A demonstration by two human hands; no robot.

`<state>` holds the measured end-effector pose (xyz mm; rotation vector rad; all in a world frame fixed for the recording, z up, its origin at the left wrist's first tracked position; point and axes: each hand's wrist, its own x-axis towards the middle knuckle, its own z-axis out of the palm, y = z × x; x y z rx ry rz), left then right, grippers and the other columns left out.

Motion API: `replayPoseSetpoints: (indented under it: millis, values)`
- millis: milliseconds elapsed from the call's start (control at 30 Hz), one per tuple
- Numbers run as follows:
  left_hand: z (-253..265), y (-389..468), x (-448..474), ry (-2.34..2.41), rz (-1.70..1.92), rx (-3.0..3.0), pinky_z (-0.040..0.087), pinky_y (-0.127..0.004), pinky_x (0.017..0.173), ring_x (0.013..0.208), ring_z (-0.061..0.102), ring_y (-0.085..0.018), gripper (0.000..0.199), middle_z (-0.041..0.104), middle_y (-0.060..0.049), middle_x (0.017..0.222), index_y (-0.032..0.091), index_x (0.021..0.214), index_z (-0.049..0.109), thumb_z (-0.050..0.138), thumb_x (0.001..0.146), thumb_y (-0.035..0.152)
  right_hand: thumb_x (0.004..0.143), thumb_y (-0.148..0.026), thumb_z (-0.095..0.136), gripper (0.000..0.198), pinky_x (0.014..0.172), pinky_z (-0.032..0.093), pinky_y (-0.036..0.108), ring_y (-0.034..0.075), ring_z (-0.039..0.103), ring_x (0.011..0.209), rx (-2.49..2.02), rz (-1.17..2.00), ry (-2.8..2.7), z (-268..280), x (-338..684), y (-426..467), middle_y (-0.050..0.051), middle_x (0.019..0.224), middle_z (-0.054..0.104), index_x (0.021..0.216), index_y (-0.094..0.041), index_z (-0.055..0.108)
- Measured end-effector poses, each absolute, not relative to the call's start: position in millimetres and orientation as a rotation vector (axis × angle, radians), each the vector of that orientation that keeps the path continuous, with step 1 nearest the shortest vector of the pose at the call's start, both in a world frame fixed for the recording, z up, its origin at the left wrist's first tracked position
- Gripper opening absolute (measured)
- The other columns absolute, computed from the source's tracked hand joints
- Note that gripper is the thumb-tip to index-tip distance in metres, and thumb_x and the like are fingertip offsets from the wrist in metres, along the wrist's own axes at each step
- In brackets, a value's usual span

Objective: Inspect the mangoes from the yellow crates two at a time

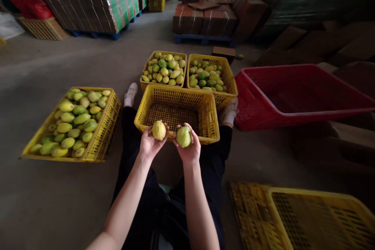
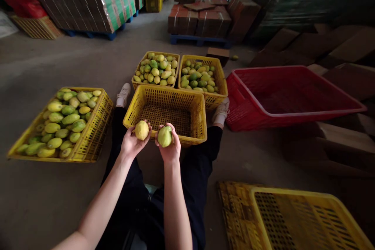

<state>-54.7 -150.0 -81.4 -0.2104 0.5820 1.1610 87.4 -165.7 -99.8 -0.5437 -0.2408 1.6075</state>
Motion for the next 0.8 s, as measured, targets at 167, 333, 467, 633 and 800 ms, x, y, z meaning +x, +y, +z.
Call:
replayPoseSetpoints:
  millis: [167,333,467,633,800]
  values:
    - [-82.9,-149.0,-54.7,0.660,1.088,-0.279,0.061,-0.023,0.063,0.095,0.071,-0.023,0.034,0.069,-0.015,0.096,0.011,0.116,0.061,0.040,0.096,0.027,0.076,-0.024,0.058,0.027,0.063,0.056,0.029,0.019,0.069,0.079,-0.580,1.651,-0.118,-108.3,86.3,-162.0,0.006,0.098,0.074,0.102,-0.021,0.064]
    - [-78.9,-147.0,-52.8,0.696,1.068,-0.251,0.060,-0.021,0.061,0.085,0.072,-0.020,0.035,0.069,-0.015,0.093,0.009,0.114,0.062,0.038,0.097,0.028,0.079,-0.026,0.059,0.016,0.061,0.058,0.029,0.019,0.069,0.077,-0.625,1.663,-0.104,-112.2,84.9,-158.2,0.006,0.097,0.076,0.092,-0.020,0.066]
    - [-78.0,-145.5,-50.2,0.711,1.088,-0.252,0.060,-0.021,0.064,0.082,0.071,-0.019,0.034,0.069,-0.015,0.090,0.007,0.110,0.062,0.037,0.098,0.027,0.081,-0.025,0.060,0.013,0.062,0.060,0.030,0.017,0.070,0.074,-0.665,1.659,-0.102,-114.3,84.8,-157.1,0.006,0.101,0.074,0.091,-0.019,0.066]
    - [-80.6,-145.8,-48.0,0.771,1.118,-0.267,0.060,-0.023,0.063,0.076,0.070,-0.018,0.031,0.069,-0.012,0.085,0.010,0.109,0.063,0.039,0.097,0.026,0.084,-0.027,0.061,0.009,0.067,0.062,0.031,0.017,0.070,0.075,-0.669,1.660,-0.091,-118.6,85.2,-156.5,0.005,0.101,0.073,0.090,-0.021,0.064]
    - [-87.2,-148.5,-49.2,0.741,1.116,-0.222,0.060,-0.028,0.066,0.079,0.070,-0.020,0.028,0.070,-0.012,0.087,0.012,0.103,0.064,0.043,0.095,0.027,0.081,-0.025,0.063,0.011,0.067,0.063,0.034,0.017,0.070,0.075,-0.635,1.653,-0.122,-121.3,84.8,-157.3,0.004,0.102,0.073,0.091,-0.021,0.064]
